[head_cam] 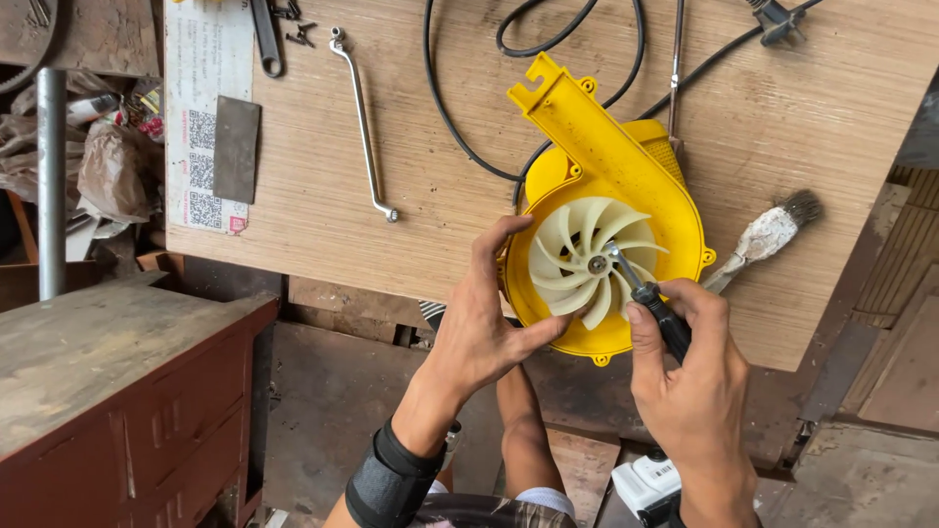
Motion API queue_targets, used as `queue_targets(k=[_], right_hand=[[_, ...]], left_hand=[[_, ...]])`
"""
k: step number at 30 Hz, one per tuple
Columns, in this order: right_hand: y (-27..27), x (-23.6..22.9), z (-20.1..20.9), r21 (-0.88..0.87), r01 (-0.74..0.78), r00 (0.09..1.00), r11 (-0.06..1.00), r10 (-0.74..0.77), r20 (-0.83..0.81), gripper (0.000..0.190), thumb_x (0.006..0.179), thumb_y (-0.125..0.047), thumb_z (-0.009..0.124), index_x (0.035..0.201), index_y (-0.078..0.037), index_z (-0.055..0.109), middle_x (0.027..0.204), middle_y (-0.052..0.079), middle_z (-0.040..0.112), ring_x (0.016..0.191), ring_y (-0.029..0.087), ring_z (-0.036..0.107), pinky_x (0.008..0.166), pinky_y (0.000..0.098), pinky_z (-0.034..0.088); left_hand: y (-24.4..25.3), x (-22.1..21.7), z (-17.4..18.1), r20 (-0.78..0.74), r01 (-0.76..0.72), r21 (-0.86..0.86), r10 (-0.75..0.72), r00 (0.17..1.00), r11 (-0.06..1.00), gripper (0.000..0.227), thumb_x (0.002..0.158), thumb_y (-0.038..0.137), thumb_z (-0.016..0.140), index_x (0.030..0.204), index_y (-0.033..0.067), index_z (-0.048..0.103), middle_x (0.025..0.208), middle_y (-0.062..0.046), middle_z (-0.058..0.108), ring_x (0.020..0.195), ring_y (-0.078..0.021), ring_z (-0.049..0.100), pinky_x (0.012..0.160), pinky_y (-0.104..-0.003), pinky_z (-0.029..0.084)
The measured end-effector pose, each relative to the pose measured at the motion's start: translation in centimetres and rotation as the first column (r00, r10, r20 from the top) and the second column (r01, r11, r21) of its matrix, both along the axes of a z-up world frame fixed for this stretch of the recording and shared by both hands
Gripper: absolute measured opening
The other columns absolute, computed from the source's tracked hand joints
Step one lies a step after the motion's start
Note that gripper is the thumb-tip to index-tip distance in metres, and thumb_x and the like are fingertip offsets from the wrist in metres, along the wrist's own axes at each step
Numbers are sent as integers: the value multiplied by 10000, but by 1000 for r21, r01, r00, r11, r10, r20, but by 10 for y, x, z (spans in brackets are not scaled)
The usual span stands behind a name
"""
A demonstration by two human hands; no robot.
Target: Disassemble and clean the internal components of an electric leaf blower.
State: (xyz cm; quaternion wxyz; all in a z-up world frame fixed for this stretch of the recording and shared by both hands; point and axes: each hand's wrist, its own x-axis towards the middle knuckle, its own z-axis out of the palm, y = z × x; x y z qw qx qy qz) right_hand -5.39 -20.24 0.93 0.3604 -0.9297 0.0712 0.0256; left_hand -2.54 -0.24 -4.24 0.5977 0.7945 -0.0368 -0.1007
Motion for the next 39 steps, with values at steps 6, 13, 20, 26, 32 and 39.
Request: queue_targets(k=[6, 13, 20, 26, 32, 39], right_hand=[[-3, -8, -18, 64, 72, 997, 995, -70, -33, 368, 1050, -219, 604, 1292, 40, 505, 906, 160, 708, 749, 179, 694, 567, 303, 530], [-11, -37, -42, 145, 71, 970, 987, -102, 222, 314, 1198, -204, 567, 1347, 35, 430, 1034, 91, 575, 840, 115, 582, 717, 240, 475], [5, -14, -16, 155, 249, 964, 956, -260, 53, 388, 1084, -221, 667, 1324, 42, 514, 917, 29, 574, 740, 91, 526, 596, 248, 427], [-6, -37, -48, 274, 165, 979, 947, -190, 68, 263, 1027, -273, 640, 1071, -14, 657, 710, -22, 588, 531, 72, 478, 463, 229, 369], [-11, -20, -52, 410, 108, 937, 906, -230, 261, 263, 1105, -258, 661, 986, -77, 512, 950, 53, 609, 641, 79, 513, 547, 209, 447], [9, -4, -37, 528, 152, 980, 836, -195, 26, 285, 982, -210, 705, 881, -117, 456, 1158, 192, 731, 587, 58, 448, 543, 195, 424]], left_hand=[[-3, 2, 3, 44, -4, -56, 6, 999, 998, 1073, 779, 182, 884, 1616, 68, 222, 1556, -266, 468, 1424, -410, 532, 1137, -491, 516], [0, -2, -1, -289, -119, -380, 4, 957, 917, 847, 905, 84, 761, 1589, 57, 263, 1520, -217, 511, 1352, -295, 614, 1040, -392, 565], [11, -10, -14, -209, -81, -438, -14, 978, 895, 829, 938, 20, 740, 1601, 48, 243, 1582, -232, 422, 1440, -312, 521, 1195, -435, 502], [42, -16, -25, -252, -117, -413, 10, 968, 903, 823, 940, -10, 676, 1615, 88, 216, 1645, -222, 345, 1498, -321, 442, 1163, -445, 442], [62, -19, -38, -390, -292, -372, 137, 911, 881, 833, 911, -24, 658, 1611, 138, 237, 1644, -197, 358, 1434, -303, 496, 1057, -444, 506], [74, -25, -57, -310, -249, -304, 151, 938, 920, 806, 949, -61, 637, 1647, 127, 280, 1686, -196, 361, 1479, -285, 476, 1121, -407, 472]])
